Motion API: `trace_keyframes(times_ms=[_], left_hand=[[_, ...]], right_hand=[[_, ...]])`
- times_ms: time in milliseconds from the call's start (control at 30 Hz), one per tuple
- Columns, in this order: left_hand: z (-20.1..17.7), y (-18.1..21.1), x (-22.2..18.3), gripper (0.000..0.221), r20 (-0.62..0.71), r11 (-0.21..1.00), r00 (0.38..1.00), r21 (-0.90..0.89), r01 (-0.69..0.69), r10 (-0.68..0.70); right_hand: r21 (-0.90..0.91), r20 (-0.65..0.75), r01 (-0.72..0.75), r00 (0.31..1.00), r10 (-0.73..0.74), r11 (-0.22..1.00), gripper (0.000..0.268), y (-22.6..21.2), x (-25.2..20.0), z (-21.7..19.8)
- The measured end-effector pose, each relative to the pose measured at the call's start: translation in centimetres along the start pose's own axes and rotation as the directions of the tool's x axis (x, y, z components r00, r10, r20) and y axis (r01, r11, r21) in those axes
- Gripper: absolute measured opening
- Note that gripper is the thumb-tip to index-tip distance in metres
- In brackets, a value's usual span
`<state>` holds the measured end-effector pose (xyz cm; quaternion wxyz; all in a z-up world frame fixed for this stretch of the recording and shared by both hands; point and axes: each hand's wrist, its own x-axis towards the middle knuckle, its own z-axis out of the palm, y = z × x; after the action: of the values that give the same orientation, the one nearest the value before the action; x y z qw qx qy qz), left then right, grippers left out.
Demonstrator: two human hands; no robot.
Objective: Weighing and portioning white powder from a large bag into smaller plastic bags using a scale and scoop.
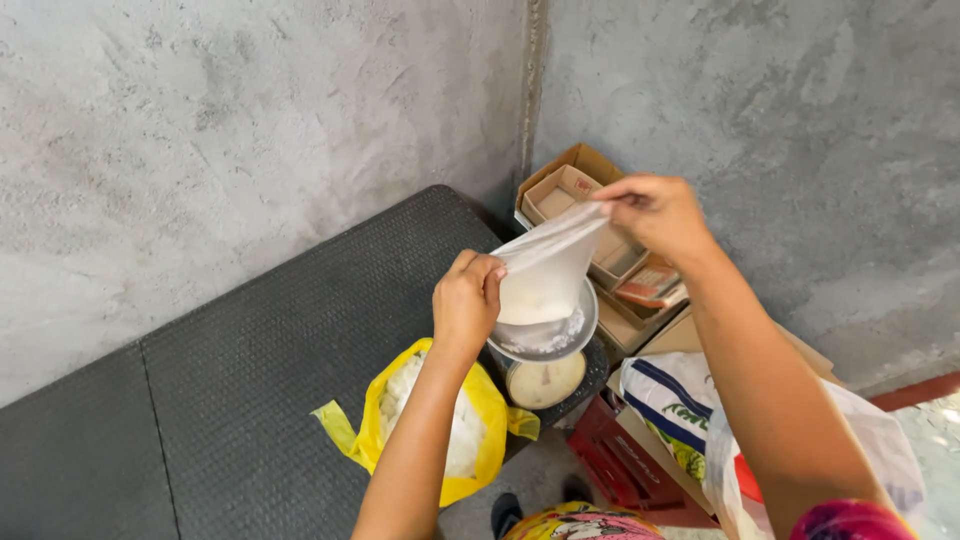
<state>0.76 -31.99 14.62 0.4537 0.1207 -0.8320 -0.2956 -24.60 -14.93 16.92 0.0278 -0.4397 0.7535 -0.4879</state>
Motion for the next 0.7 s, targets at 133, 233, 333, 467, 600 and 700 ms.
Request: trace_keyframes(times_ms=[133, 233, 333, 467, 600, 700], left_hand=[[0.7, -0.2, 0.6, 0.002, -0.044, 0.998, 0.999, -0.051, 0.023, -0.026], [2.3, 0.7, 0.9, 0.002, -0.058, 0.982, 0.996, -0.178, 0.063, -0.074], [4.6, 1.7, 1.1, 0.003, -0.013, 0.962, 1.0, -0.272, 0.015, -0.019], [5.0, 1.0, 0.8, 0.022, -0.023, 0.917, 0.998, -0.397, 0.046, -0.06], [6.1, -3.5, -2.3, 0.072, -0.001, 0.903, 0.957, -0.331, 0.275, -0.291], [11.0, -7.3, -5.8, 0.112, 0.157, 0.98, 0.97, -0.052, 0.194, -0.184]], right_hand=[[0.382, -0.064, -0.006, 0.997, 0.033, 0.924, 0.037, 1.1, -3.4, 1.7], [0.31, 0.119, -0.263, 0.964, 0.237, 0.914, 0.103, 1.2, -6.0, 7.0], [0.004, 0.295, -0.148, 0.945, 0.14, 0.989, 0.085, 6.2, -6.1, 13.2], [-0.013, 0.045, 0.095, 0.995, -0.094, 0.995, 0.03, 7.9, -2.9, 13.7], [0.193, -0.069, -0.222, 0.969, 0.239, 0.956, 0.02, 4.6, -1.3, 11.1], [0.04, -0.005, 0.059, 0.998, -0.059, 0.997, 0.023, 6.1, -1.0, 11.8]])
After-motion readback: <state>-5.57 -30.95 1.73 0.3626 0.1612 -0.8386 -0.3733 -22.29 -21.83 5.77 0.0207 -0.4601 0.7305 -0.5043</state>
